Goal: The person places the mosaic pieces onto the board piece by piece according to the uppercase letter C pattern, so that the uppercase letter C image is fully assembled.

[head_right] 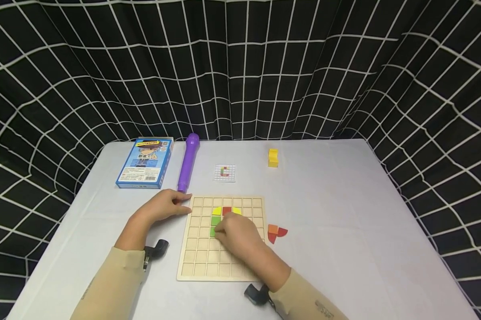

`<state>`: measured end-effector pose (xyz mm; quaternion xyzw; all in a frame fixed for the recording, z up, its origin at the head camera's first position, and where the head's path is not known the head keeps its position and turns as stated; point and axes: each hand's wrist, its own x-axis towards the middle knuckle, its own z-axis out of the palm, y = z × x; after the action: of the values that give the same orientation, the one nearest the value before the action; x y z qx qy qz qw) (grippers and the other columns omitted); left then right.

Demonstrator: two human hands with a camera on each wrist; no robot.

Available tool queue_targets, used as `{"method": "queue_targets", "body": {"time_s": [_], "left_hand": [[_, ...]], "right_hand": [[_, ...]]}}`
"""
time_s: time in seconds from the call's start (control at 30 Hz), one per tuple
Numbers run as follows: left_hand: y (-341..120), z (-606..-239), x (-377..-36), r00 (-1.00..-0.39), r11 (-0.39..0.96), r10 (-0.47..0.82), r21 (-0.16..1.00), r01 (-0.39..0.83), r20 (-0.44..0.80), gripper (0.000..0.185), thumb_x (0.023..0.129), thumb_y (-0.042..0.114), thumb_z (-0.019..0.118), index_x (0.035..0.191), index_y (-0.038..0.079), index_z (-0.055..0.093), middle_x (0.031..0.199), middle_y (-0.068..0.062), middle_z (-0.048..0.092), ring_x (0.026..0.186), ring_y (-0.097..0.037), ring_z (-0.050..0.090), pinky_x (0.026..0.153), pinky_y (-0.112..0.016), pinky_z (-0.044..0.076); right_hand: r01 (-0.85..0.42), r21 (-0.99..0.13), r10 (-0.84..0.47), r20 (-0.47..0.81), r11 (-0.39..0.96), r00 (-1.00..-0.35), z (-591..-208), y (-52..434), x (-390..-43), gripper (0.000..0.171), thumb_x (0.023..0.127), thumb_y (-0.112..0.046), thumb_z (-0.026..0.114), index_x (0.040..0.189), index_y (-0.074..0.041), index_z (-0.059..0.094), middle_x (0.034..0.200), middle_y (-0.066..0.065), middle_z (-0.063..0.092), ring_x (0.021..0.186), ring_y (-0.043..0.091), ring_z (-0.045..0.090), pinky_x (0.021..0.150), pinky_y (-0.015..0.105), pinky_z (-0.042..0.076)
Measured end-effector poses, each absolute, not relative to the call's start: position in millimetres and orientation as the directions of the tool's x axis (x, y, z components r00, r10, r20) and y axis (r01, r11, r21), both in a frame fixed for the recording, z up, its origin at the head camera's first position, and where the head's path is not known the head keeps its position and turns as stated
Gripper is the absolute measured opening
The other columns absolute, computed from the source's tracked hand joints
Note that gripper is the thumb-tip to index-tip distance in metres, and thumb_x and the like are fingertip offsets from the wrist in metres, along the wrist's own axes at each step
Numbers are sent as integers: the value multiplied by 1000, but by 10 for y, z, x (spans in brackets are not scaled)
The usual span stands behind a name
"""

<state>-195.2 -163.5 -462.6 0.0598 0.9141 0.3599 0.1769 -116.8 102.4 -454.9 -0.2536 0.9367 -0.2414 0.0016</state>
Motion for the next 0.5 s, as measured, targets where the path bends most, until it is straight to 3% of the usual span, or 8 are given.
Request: {"method": "queue_targets", "body": {"time_s": [0.3, 0.5], "left_hand": [[-1636, -4631, -1965, -930, 728, 239, 685, -19, -279, 61, 83, 35, 85, 138, 16, 67, 74, -4, 42, 72, -21, 42, 63, -36, 37], [-1639, -4635, -1960, -928, 727, 243, 686, -17, -281, 61, 83, 36, 85, 138, 17, 67, 79, -6, 47, 77, -21, 45, 67, -36, 39]], "right_hand": [[-271, -603, -392, -75, 750, -917, -4152, 1588, -1392, 20, 91, -21, 77, 108, -9, 79, 80, -6, 61, 71, 13, 55, 66, 34, 48], [-8, -583, -270, -364, 812, -891, -4065, 2035, -1510, 12, 85, -11, 79, 94, -9, 71, 75, 3, 63, 67, 21, 58, 62, 36, 47]]}}
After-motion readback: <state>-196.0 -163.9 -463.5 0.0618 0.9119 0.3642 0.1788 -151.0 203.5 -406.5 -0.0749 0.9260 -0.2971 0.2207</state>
